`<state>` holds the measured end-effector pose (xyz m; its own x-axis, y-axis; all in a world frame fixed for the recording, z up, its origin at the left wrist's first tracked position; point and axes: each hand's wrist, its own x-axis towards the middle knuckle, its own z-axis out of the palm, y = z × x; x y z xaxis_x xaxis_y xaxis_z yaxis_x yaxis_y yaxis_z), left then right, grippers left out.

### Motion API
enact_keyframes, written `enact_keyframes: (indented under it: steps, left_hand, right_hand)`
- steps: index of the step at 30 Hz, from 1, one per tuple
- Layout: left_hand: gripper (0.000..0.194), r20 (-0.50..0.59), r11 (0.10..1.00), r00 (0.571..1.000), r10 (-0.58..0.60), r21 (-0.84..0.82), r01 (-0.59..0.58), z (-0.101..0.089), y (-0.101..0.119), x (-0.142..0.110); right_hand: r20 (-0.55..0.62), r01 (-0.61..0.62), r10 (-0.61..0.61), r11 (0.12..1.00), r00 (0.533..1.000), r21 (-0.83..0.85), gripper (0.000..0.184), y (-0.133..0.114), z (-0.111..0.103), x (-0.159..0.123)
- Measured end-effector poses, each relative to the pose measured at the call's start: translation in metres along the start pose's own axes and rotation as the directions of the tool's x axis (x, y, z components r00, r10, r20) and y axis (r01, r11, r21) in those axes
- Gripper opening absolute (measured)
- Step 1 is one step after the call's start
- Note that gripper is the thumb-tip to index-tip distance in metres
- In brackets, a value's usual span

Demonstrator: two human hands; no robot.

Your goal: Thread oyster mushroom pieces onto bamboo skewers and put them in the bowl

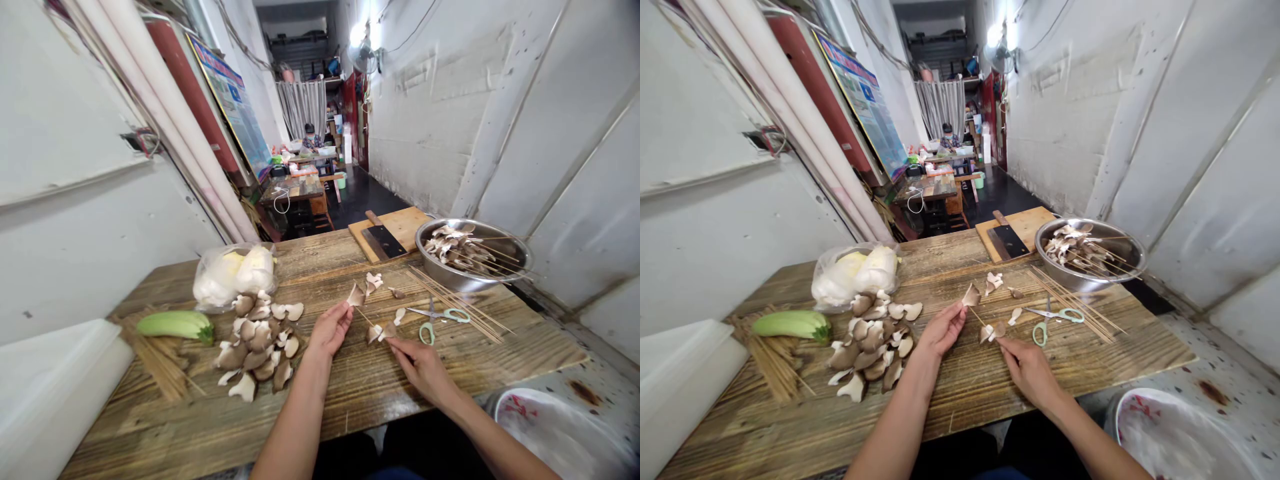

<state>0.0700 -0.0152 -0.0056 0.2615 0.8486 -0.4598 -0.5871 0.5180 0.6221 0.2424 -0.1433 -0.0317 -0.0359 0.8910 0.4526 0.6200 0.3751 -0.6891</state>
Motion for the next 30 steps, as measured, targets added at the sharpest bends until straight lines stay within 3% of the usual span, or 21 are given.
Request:
enact_keyframes:
  steps: [4,16,25,30]
  left_hand:
    - [0.016,-0.054,0.994,0.996,-0.065,-0.094,0.06,-0.0014,0.0007,0.0038]
    - [0.018,0.013,0.978,0.984,-0.177,-0.105,0.178,0.003,-0.0018,-0.0007]
    - [0.018,-0.03,0.986,0.992,-0.125,-0.118,0.121,0.0039,-0.0032,0.0006]
    - [0.017,0.017,0.998,0.998,-0.056,-0.035,0.057,0.0024,-0.0062,0.0009]
  right_hand:
    - [0.024,-0.013,0.013,1.0,1.0,-0.002,0.03,-0.0007,0.0001,0.0001]
    - [0.034,-0.008,0.009,1.0,0.999,-0.029,0.03,-0.0019,-0.0009,0.0043]
    - [0.037,-0.015,0.017,0.999,0.999,-0.038,0.031,-0.0038,-0.0013,0.0062]
    - [0.024,-0.024,0.025,0.999,0.999,-0.036,0.031,-0.0068,0.0,0.008]
